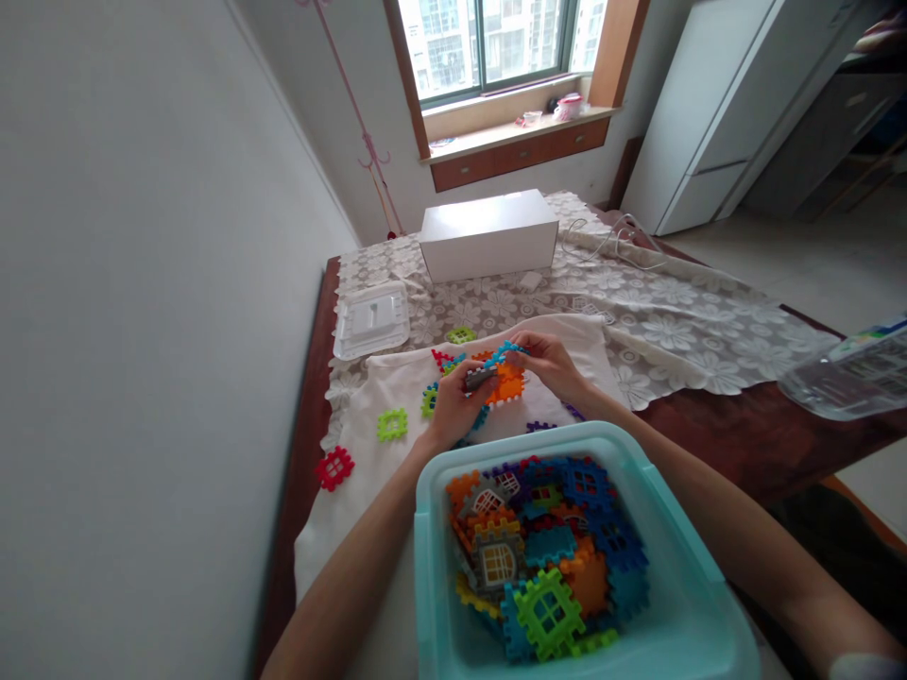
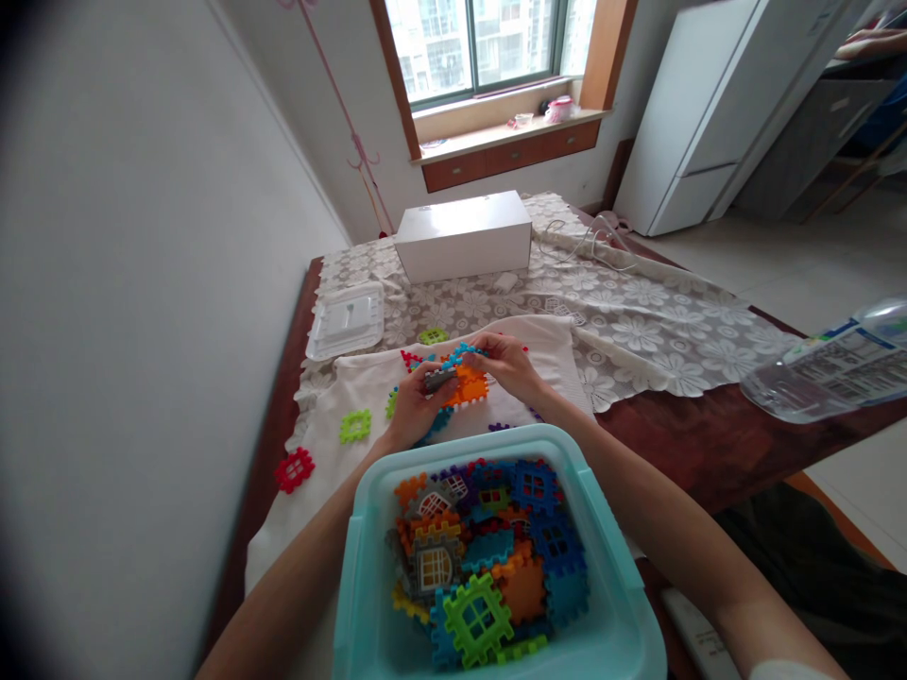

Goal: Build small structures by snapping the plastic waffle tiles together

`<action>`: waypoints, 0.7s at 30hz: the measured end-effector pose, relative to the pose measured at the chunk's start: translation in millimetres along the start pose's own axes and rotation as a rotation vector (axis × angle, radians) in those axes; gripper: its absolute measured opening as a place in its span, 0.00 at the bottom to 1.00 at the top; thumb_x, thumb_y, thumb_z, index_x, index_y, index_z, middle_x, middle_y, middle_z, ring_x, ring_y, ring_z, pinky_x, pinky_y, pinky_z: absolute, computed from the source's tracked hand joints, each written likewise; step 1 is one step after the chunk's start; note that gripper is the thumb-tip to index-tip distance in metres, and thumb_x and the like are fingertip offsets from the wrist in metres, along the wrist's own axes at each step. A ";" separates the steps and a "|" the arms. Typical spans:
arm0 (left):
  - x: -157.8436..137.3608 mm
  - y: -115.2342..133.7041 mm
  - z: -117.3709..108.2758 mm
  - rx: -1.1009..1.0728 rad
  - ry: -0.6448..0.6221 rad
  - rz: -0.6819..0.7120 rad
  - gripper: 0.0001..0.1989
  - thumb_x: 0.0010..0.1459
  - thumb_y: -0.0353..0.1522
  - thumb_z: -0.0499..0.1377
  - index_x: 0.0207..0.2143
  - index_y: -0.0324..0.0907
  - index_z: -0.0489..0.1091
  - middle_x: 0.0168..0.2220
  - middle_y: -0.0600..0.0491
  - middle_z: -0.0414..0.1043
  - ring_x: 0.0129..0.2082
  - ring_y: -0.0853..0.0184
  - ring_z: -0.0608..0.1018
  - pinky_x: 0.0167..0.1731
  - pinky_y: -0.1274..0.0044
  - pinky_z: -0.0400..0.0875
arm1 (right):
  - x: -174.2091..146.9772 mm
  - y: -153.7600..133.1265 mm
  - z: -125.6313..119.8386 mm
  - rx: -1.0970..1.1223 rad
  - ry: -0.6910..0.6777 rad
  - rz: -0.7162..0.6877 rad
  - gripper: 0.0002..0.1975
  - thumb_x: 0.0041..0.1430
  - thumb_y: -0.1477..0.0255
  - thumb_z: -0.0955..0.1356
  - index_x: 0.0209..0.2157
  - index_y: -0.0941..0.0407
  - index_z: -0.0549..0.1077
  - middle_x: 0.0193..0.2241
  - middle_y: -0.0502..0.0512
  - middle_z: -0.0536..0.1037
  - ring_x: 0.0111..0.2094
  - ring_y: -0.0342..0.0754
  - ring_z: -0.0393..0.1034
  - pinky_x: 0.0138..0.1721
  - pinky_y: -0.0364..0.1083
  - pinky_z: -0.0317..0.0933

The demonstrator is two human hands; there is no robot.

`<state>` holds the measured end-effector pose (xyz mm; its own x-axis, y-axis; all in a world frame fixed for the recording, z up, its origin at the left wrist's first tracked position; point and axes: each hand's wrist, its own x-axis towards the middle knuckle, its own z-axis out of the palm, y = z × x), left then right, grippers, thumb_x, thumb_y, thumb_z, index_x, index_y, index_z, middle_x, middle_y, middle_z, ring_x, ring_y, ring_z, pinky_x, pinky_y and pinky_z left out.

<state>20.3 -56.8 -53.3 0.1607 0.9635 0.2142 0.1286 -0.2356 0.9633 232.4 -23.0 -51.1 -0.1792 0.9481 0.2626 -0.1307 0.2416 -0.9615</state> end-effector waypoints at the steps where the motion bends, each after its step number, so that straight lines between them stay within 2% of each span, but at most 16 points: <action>1: 0.0 0.1 0.0 0.001 0.001 -0.004 0.14 0.58 0.42 0.75 0.39 0.44 0.79 0.30 0.56 0.79 0.28 0.68 0.74 0.30 0.77 0.70 | 0.4 -0.8 -1.0 0.011 -0.015 0.008 0.26 0.55 0.46 0.82 0.29 0.54 0.78 0.28 0.49 0.78 0.29 0.45 0.67 0.33 0.46 0.64; 9: -0.1 -2.9 0.3 -0.013 0.010 -0.005 0.15 0.58 0.41 0.75 0.41 0.44 0.79 0.31 0.55 0.80 0.28 0.68 0.76 0.31 0.77 0.71 | 1.2 -3.7 -7.2 0.040 -0.084 0.013 0.25 0.57 0.49 0.81 0.30 0.54 0.76 0.28 0.49 0.77 0.29 0.45 0.68 0.34 0.46 0.62; 16: 0.6 -6.7 -0.6 0.019 0.028 0.034 0.14 0.59 0.41 0.75 0.41 0.43 0.79 0.30 0.56 0.79 0.26 0.69 0.73 0.30 0.77 0.70 | 4.7 6.2 -11.3 -0.074 -0.083 -0.073 0.24 0.60 0.47 0.79 0.31 0.54 0.76 0.29 0.50 0.77 0.31 0.47 0.68 0.34 0.47 0.62; 21: 2.1 -7.7 1.6 -0.035 0.039 0.042 0.18 0.61 0.46 0.74 0.44 0.44 0.79 0.34 0.54 0.83 0.29 0.68 0.79 0.31 0.77 0.74 | 2.8 5.9 -11.6 -0.156 -0.070 -0.134 0.22 0.64 0.50 0.77 0.33 0.54 0.78 0.30 0.51 0.78 0.33 0.48 0.69 0.36 0.47 0.62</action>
<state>21.2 -53.2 -60.5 0.1268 0.9572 0.2601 0.0884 -0.2720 0.9582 242.5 -16.5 -56.9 -0.2380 0.8902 0.3883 -0.0067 0.3983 -0.9172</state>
